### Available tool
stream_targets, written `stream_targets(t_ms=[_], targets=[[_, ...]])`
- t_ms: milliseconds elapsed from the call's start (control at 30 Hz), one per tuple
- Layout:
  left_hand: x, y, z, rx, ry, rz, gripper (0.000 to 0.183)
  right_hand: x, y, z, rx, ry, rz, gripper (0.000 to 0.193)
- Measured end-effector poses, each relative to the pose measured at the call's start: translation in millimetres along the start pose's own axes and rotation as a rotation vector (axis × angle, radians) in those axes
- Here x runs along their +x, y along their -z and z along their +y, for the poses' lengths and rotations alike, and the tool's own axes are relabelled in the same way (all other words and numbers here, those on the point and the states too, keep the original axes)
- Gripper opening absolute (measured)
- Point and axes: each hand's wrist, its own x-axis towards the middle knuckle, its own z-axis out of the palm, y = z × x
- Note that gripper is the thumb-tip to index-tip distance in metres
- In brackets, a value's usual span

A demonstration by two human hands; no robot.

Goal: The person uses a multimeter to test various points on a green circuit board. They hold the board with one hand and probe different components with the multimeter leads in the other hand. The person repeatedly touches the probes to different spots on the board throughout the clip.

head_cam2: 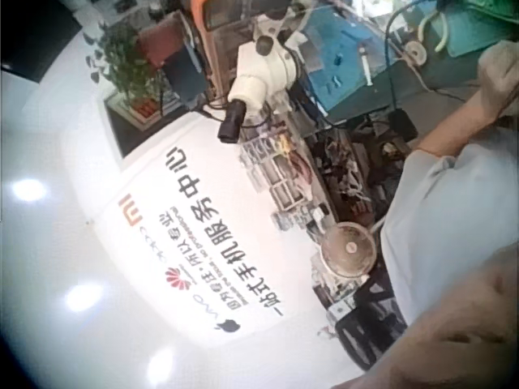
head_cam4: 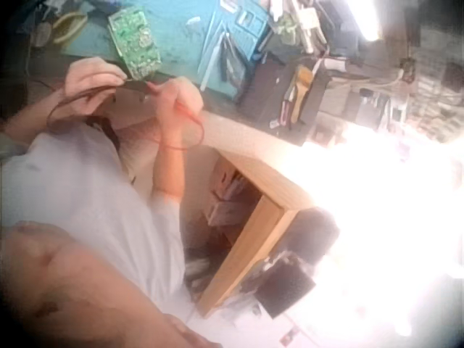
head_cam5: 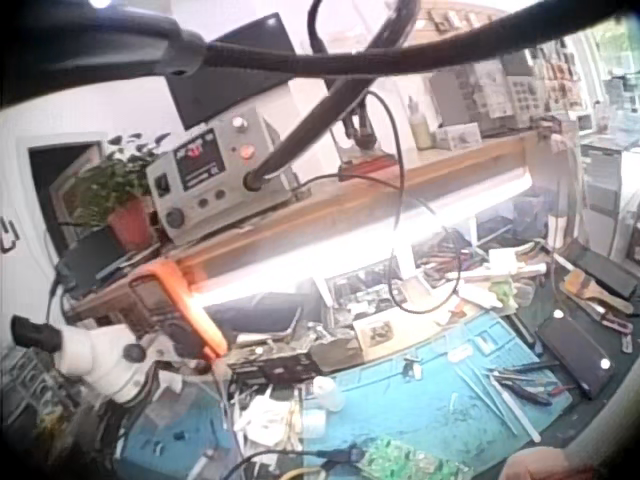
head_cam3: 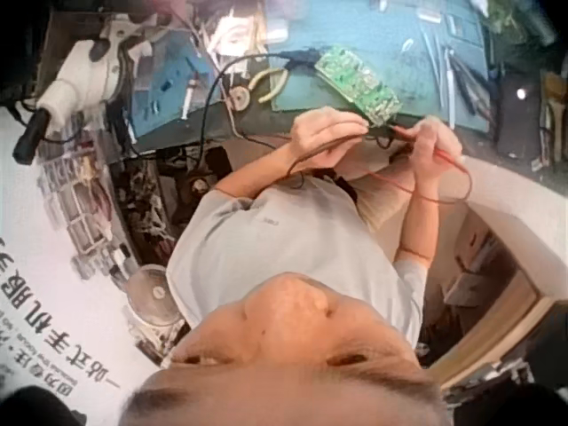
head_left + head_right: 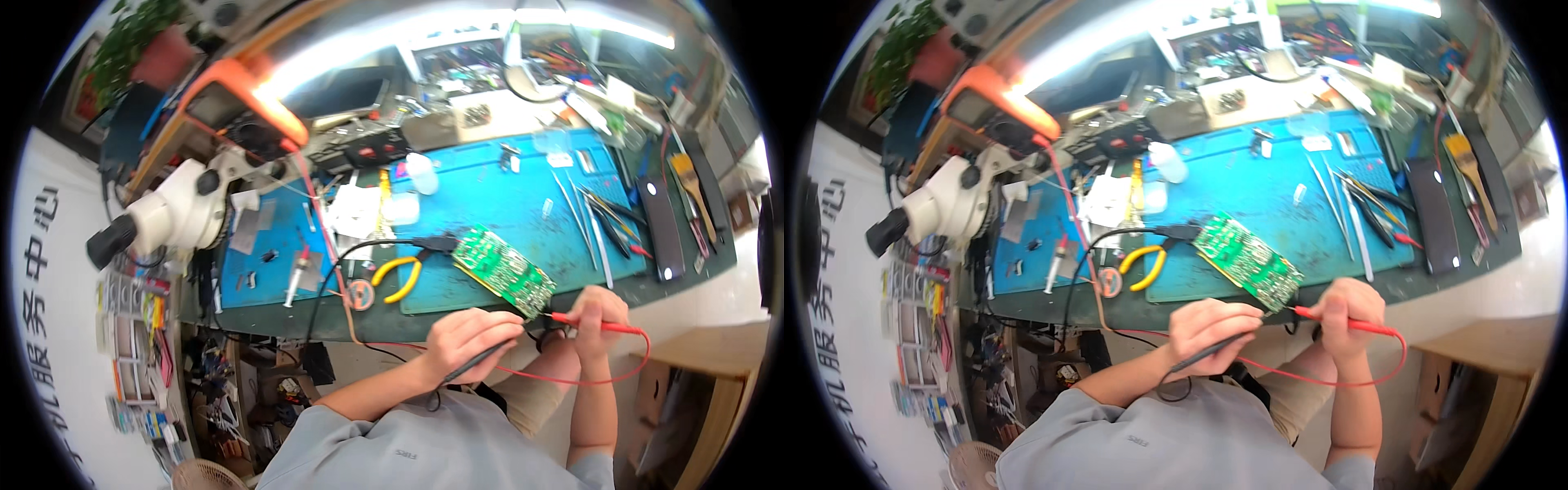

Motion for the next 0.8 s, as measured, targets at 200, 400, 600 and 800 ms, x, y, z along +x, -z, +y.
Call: stream_targets(t_ms=[200, 400, 600, 800], targets=[[-4.9, 3.5, 2.9, 0.022, 0.008, 0.039, 0.024, -1.8, -4.9, -4.1, 0.057, -0.058, -0.008, 0.04], [-5.1, 3.0, 3.9, 0.036, 0.014, 0.03, 0.024, -0.9, -2.9, -5.3, 0.058, -0.061, -0.023, 0.039], [-1.9, -1.3, -2.7, -0.003, -0.009, 0.02, 0.021, 5.4, -0.5, -9.5, 0.03, -0.056, -0.067, 0.035], [-2.9, -4.8, 2.1, 0.043, 0.002, 0.013, 0.013, 3.6, 1.3, -2.7, 0.147, -0.04, -0.054, 0.03]])
